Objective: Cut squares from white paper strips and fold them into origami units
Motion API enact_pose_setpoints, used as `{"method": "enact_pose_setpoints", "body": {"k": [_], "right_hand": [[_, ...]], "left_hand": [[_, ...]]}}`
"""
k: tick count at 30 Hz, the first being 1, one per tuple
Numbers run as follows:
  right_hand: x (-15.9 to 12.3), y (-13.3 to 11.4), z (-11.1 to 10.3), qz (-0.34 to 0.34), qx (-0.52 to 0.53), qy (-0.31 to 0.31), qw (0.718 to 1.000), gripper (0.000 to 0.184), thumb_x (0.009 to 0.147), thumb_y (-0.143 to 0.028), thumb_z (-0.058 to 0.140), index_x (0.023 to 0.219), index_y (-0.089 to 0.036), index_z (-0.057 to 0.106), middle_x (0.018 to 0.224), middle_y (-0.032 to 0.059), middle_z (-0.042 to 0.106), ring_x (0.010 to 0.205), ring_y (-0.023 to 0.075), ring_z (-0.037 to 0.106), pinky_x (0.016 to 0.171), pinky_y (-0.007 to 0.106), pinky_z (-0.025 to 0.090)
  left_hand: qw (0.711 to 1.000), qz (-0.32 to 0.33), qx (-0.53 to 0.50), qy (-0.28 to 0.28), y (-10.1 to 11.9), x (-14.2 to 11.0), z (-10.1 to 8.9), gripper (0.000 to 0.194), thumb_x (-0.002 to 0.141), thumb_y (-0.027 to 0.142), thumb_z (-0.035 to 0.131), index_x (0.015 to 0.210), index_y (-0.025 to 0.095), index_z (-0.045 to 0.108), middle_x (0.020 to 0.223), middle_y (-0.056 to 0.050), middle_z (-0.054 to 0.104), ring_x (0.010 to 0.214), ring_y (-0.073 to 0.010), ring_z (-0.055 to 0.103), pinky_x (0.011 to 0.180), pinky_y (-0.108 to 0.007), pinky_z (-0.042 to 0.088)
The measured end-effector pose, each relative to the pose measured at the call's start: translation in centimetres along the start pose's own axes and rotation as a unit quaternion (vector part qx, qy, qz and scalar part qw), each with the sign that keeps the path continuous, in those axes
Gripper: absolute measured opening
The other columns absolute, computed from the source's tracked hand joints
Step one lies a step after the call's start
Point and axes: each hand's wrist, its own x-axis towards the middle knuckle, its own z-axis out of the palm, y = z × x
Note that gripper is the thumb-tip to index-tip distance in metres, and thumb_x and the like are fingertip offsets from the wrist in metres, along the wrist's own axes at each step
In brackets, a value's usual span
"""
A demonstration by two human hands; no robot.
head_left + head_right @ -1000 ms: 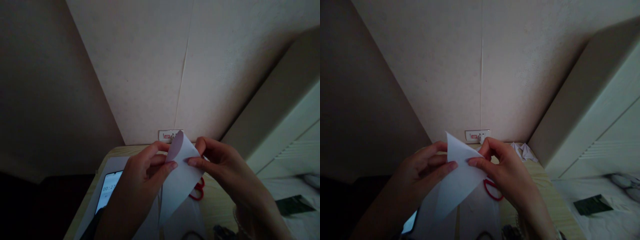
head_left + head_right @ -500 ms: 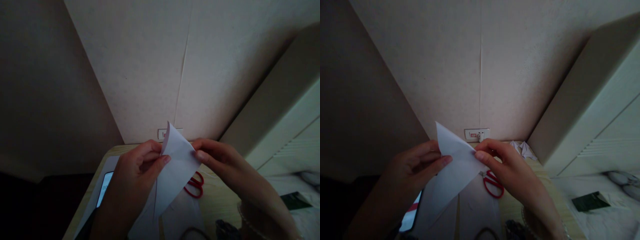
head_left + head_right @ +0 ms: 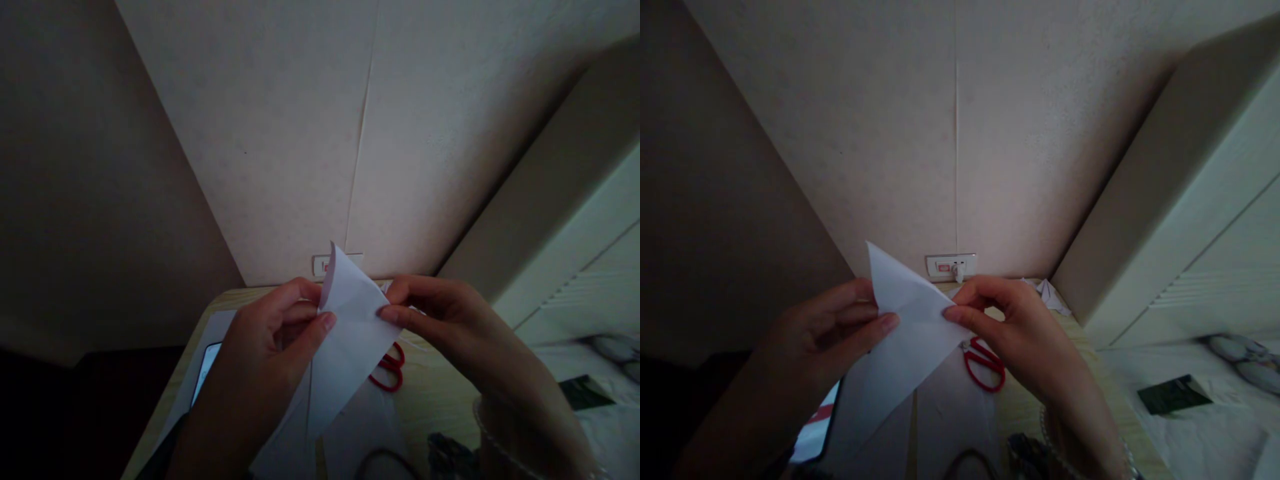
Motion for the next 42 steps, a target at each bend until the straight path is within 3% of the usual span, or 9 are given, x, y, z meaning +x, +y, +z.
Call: {"method": "enact_pose_setpoints", "body": {"k": [7,11,16,21,27,34,39,42], "right_hand": [[-0.3,-0.4,0.3,-0.008,-0.053,0.043,0.998,0.023,0.078,-0.035,0.066,0.06,-0.022,0.06,0.061,0.0012,0.06,0.061,0.0181,0.054,0.057,0.03,0.041],[-0.2,-0.6,0.5,-0.018,-0.077,0.06,0.995,0.022,0.078,-0.034,0.065,0.06,-0.022,0.06,0.062,0.0017,0.061,0.061,0.0181,0.054,0.056,0.029,0.041],[-0.2,-0.5,0.4,-0.022,-0.089,0.059,0.994,0.022,0.081,-0.034,0.065,0.062,-0.022,0.062,0.063,0.0018,0.063,0.061,0.0178,0.055,0.056,0.029,0.042],[-0.5,-0.5,0.4,-0.038,-0.089,0.054,0.994,0.021,0.083,-0.034,0.065,0.066,-0.021,0.066,0.066,0.0028,0.066,0.063,0.018,0.059,0.057,0.028,0.046],[-0.4,-0.8,0.9,-0.03,-0.067,0.03,0.997,0.013,0.08,-0.031,0.071,0.072,-0.021,0.072,0.069,0.0017,0.068,0.065,0.0176,0.06,0.057,0.027,0.047],[-0.3,-0.7,1.3,0.01,-0.061,0.06,0.996,0.031,0.075,-0.037,0.071,0.054,-0.023,0.054,0.055,-0.0019,0.051,0.055,0.0154,0.047,0.048,0.027,0.036],[-0.2,-0.8,1.5,-0.012,-0.041,0.036,0.998,0.012,0.076,-0.032,0.072,0.07,-0.021,0.072,0.07,0.0021,0.068,0.067,0.0186,0.058,0.058,0.028,0.044],[-0.1,-0.9,1.9,-0.023,-0.015,0.055,0.998,0.011,0.078,-0.03,0.071,0.071,-0.021,0.07,0.066,0.0008,0.065,0.065,0.018,0.059,0.053,0.027,0.043]], "left_hand": [[1.0,-0.008,-0.015,0.02,0.3,-0.3,0.2,0.007,0.076,0.019,0.073,0.081,0.024,0.074,0.07,0.005,0.082,0.067,-0.0153,0.078,0.058,-0.016,0.054],[0.999,-0.014,-0.046,0.011,0.2,-0.2,0.1,0.013,0.073,0.018,0.077,0.085,0.024,0.073,0.076,0.002,0.084,0.073,-0.0191,0.08,0.062,-0.02,0.059],[0.997,-0.02,-0.069,0.002,0.1,-0.1,0.2,0.019,0.071,0.017,0.081,0.086,0.023,0.072,0.08,0.001,0.084,0.075,-0.0182,0.08,0.065,-0.019,0.06],[0.999,-0.023,-0.009,0.028,0.4,-0.1,0.3,0.005,0.078,0.025,0.076,0.082,0.021,0.074,0.077,0.0,0.084,0.067,-0.0169,0.078,0.055,-0.018,0.054],[1.0,-0.027,0.003,0.016,0.5,0.0,0.3,0.008,0.076,0.025,0.075,0.083,0.022,0.074,0.074,0.001,0.082,0.068,-0.0191,0.076,0.058,-0.022,0.052],[0.998,-0.014,0.056,0.024,0.4,0.1,0.3,0.007,0.079,0.026,0.07,0.073,0.024,0.068,0.069,0.002,0.08,0.062,-0.0187,0.072,0.054,-0.024,0.047],[0.996,0.012,0.087,0.034,0.4,0.0,0.3,0.009,0.079,0.025,0.07,0.071,0.024,0.067,0.069,0.003,0.079,0.058,-0.0177,0.068,0.054,-0.024,0.046],[0.995,0.002,0.103,0.011,0.4,-0.1,0.3,0.007,0.08,0.026,0.068,0.074,0.024,0.07,0.066,0.002,0.079,0.057,-0.0185,0.069,0.052,-0.025,0.045]]}}
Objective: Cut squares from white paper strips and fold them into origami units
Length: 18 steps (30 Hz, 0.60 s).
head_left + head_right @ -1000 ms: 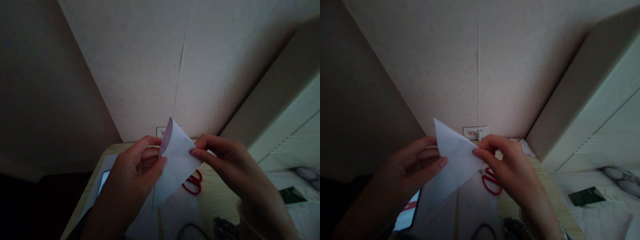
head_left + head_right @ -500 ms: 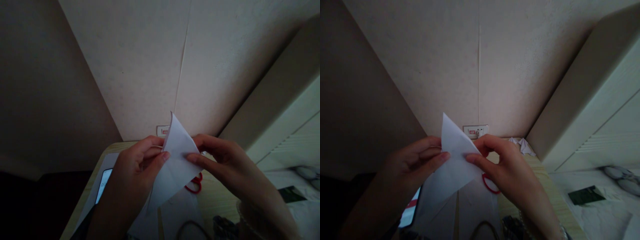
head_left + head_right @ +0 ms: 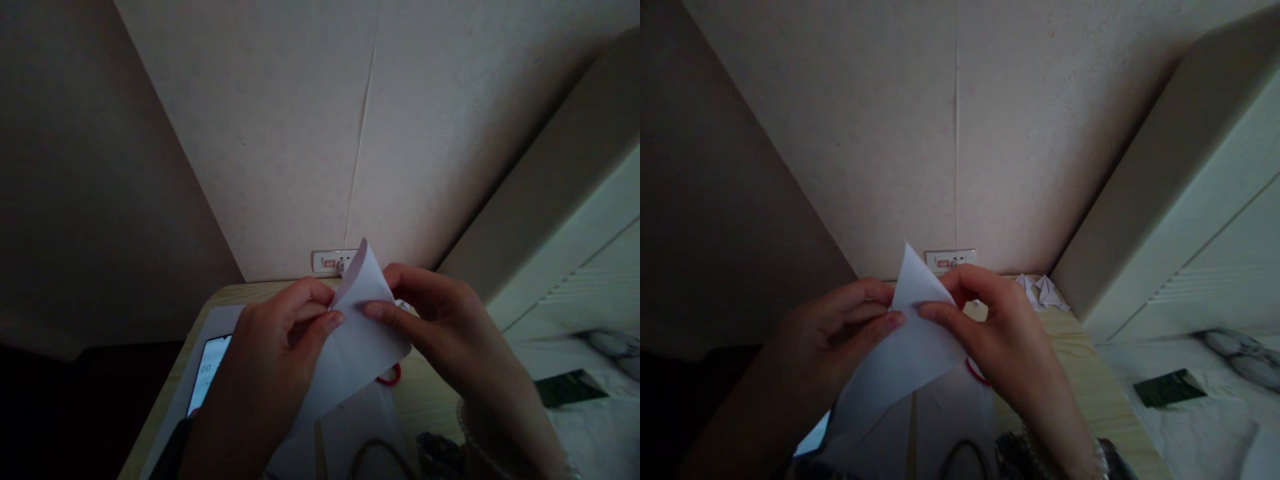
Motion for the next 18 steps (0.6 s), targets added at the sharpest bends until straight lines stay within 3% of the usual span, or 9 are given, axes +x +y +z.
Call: {"method": "enact_pose_setpoints", "body": {"k": [4,8,12,18], "right_hand": [[-0.08,0.01,0.53,0.012,0.01,0.02,1.0,0.018,0.079,-0.032,0.071,0.066,-0.022,0.065,0.059,-0.002,0.058,0.05,0.0133,0.05,0.042,0.024,0.035],[-0.29,-0.13,0.77,0.003,0.035,0.038,0.999,0.014,0.08,-0.032,0.072,0.072,-0.021,0.071,0.069,0.0004,0.066,0.055,0.0133,0.053,0.044,0.023,0.037],[-0.37,-0.11,0.77,0.007,0.043,0.092,0.995,0.023,0.082,-0.034,0.072,0.064,-0.021,0.068,0.061,-0.0011,0.059,0.055,0.0124,0.048,0.043,0.023,0.032],[-0.41,0.03,0.73,-0.041,0.06,0.121,0.99,0.015,0.081,-0.025,0.075,0.067,-0.022,0.068,0.067,-0.0015,0.067,0.063,0.0142,0.058,0.052,0.023,0.042]], "left_hand": [[1.0,0.004,0.008,-0.014,-0.02,-0.05,0.03,0.008,0.081,0.025,0.068,0.073,0.024,0.07,0.068,0.002,0.08,0.066,-0.021,0.075,0.055,-0.025,0.047],[1.0,0.012,0.017,-0.016,-0.05,-0.19,0.21,0.007,0.08,0.024,0.07,0.073,0.026,0.07,0.063,0.004,0.078,0.064,-0.02,0.074,0.056,-0.024,0.047],[0.999,0.017,0.01,-0.038,-0.22,-0.28,0.33,0.009,0.08,0.023,0.069,0.071,0.027,0.068,0.056,0.006,0.073,0.055,-0.0179,0.068,0.056,-0.024,0.048],[0.994,0.023,0.042,-0.099,-0.58,-0.07,-0.04,0.007,0.083,0.024,0.065,0.077,0.025,0.066,0.066,0.003,0.078,0.057,-0.0178,0.069,0.05,-0.023,0.043]]}}
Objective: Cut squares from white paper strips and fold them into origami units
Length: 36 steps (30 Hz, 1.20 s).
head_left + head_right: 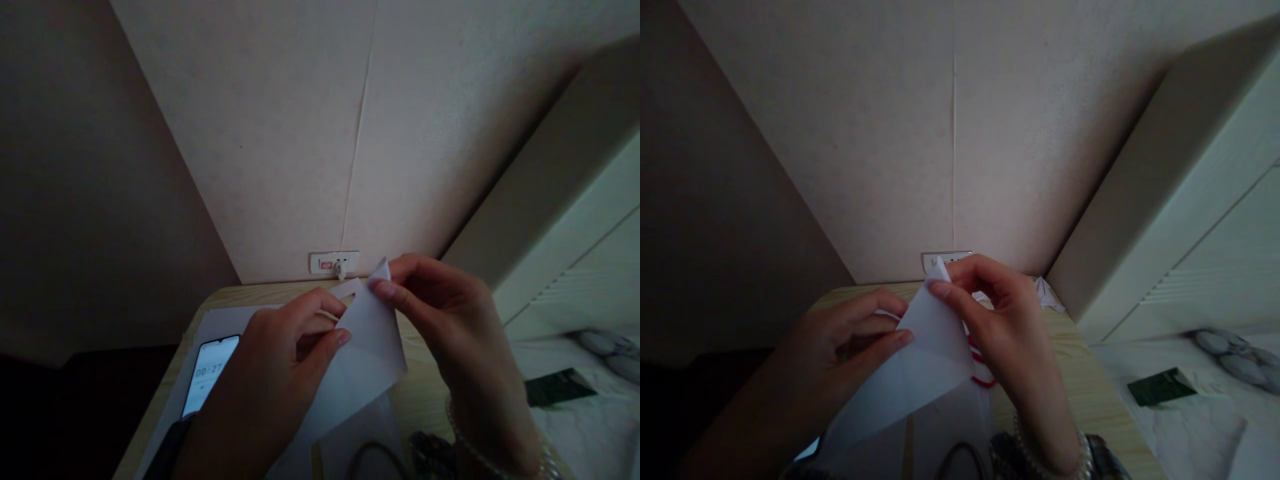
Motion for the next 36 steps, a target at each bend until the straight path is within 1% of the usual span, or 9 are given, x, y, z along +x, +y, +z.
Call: {"method": "enact_pose_setpoints", "body": {"k": [5,9,15,20,25,28,32,34,36], "right_hand": [[-0.1,-0.1,0.1,-0.023,-0.017,0.026,0.999,0.025,0.087,-0.024,0.069,0.062,-0.022,0.064,0.06,-0.003,0.06,0.057,0.0127,0.052,0.055,0.025,0.042],[0.0,-0.1,0.1,-0.03,-0.014,0.011,0.999,0.015,0.085,-0.024,0.07,0.07,-0.023,0.067,0.068,-0.0008,0.068,0.066,0.016,0.062,0.059,0.026,0.046],[-0.3,0.1,0.2,-0.045,-0.057,0.081,0.994,0.028,0.092,-0.028,0.065,0.065,-0.023,0.061,0.061,-0.0017,0.056,0.059,0.0152,0.053,0.053,0.028,0.038],[0.0,0.2,0.1,-0.051,-0.027,0.0,0.998,0.016,0.09,-0.025,0.066,0.074,-0.023,0.068,0.072,-0.0007,0.068,0.07,0.0159,0.063,0.061,0.026,0.045],[0.0,0.0,0.0,-0.038,-0.015,0.035,0.999,0.021,0.089,-0.025,0.067,0.069,-0.023,0.064,0.067,-0.0015,0.066,0.065,0.0146,0.06,0.059,0.025,0.045],[0.4,0.0,-0.5,-0.031,-0.002,-0.033,0.999,0.015,0.089,-0.027,0.068,0.074,-0.023,0.067,0.074,-0.0011,0.071,0.072,0.0149,0.064,0.064,0.024,0.049],[0.8,0.0,-1.3,0.053,0.012,-0.185,0.981,0.023,0.082,-0.039,0.079,0.072,-0.022,0.067,0.071,-0.0006,0.071,0.065,0.0155,0.063,0.057,0.025,0.047],[0.7,0.1,-1.5,0.101,0.023,-0.214,0.971,0.03,0.081,-0.046,0.079,0.07,-0.022,0.066,0.061,-0.0018,0.065,0.056,0.0151,0.06,0.051,0.026,0.044],[0.5,0.1,-1.5,0.13,0.032,-0.214,0.968,0.034,0.08,-0.05,0.079,0.068,-0.022,0.064,0.055,-0.0023,0.062,0.05,0.0157,0.058,0.047,0.027,0.044]], "left_hand": [[1.0,0.0,0.012,-0.018,0.0,-0.1,-0.1,0.011,0.085,0.026,0.064,0.074,0.025,0.064,0.064,0.005,0.076,0.06,-0.0169,0.069,0.052,-0.022,0.041],[0.999,0.001,0.033,-0.014,-0.1,0.1,0.0,0.011,0.085,0.026,0.064,0.074,0.026,0.064,0.063,0.004,0.075,0.059,-0.0183,0.068,0.052,-0.024,0.04],[0.998,0.018,0.047,-0.031,-0.4,0.0,0.0,0.016,0.085,0.026,0.063,0.069,0.025,0.061,0.058,0.007,0.071,0.055,-0.0148,0.063,0.05,-0.022,0.035],[0.999,0.001,0.047,-0.028,-0.6,0.0,-0.3,0.014,0.085,0.026,0.063,0.072,0.025,0.063,0.06,0.006,0.072,0.056,-0.0154,0.065,0.052,-0.023,0.037],[0.999,-0.008,0.02,-0.034,-0.2,0.1,-0.3,0.016,0.085,0.03,0.063,0.07,0.025,0.064,0.059,0.004,0.071,0.055,-0.0166,0.062,0.051,-0.023,0.038],[0.999,-0.025,-0.023,0.01,0.0,0.0,-0.5,0.014,0.081,0.028,0.067,0.068,0.025,0.066,0.06,0.004,0.072,0.057,-0.0163,0.064,0.052,-0.022,0.041],[0.988,-0.056,-0.13,0.068,0.2,-0.1,-0.7,0.012,0.074,0.026,0.077,0.067,0.024,0.068,0.059,0.006,0.073,0.057,-0.0132,0.066,0.052,-0.017,0.045],[0.98,-0.059,-0.175,0.075,0.3,-0.1,-0.7,0.015,0.074,0.029,0.079,0.066,0.023,0.068,0.055,0.007,0.071,0.05,-0.011,0.063,0.048,-0.015,0.044],[0.975,-0.061,-0.2,0.079,0.5,-0.2,-0.6,0.017,0.073,0.031,0.08,0.066,0.021,0.069,0.053,0.006,0.07,0.047,-0.0102,0.062,0.046,-0.014,0.044]]}}
